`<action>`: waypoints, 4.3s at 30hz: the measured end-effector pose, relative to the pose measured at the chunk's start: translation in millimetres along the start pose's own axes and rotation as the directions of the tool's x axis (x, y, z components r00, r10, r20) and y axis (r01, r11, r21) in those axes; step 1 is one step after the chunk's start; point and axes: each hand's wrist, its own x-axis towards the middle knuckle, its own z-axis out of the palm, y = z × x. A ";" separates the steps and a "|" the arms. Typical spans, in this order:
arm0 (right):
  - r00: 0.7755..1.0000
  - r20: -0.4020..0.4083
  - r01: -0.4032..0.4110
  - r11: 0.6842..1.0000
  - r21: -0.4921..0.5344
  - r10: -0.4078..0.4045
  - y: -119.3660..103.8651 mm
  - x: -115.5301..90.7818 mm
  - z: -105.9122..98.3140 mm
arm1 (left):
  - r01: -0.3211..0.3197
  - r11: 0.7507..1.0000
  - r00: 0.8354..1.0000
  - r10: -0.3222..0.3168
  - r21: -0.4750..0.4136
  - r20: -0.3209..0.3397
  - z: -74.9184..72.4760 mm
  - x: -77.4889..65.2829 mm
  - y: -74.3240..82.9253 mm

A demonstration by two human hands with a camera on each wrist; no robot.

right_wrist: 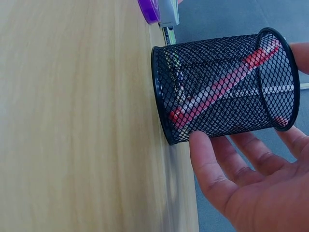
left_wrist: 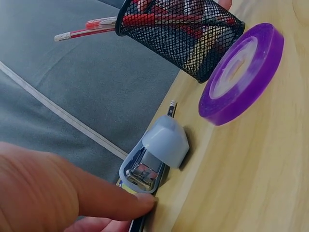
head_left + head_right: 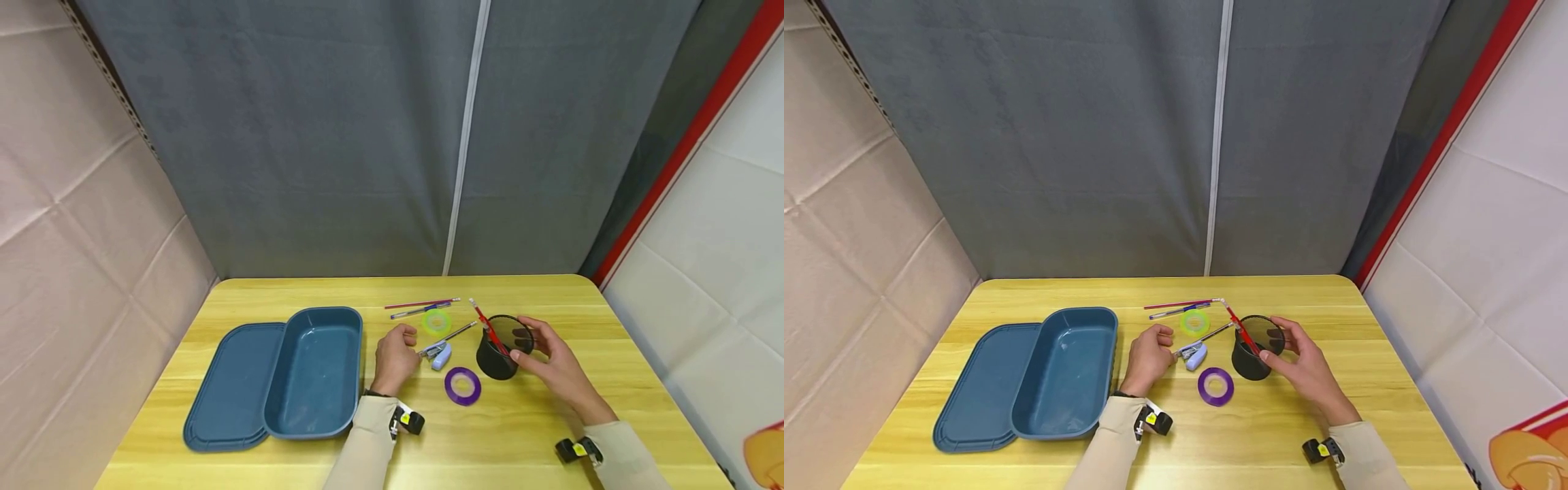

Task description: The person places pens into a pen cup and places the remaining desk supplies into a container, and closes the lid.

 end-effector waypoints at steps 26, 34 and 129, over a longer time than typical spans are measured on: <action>1.000 -0.001 -0.009 1.000 -0.001 0.009 -0.4 -0.7 0.5 | 0.020 0.993 0.996 -0.010 -0.119 0.090 -10.4 1.1 0.1; 1.000 -0.002 -0.009 1.000 -0.003 0.009 0.0 -0.3 0.0 | 0.055 0.985 0.994 -0.040 -0.165 0.097 -10.4 3.0 0.0; 1.000 -0.004 0.014 0.999 0.052 -0.014 5.3 -1.2 -1.6 | -0.222 0.618 0.938 0.346 -0.754 0.008 16.3 -36.1 103.8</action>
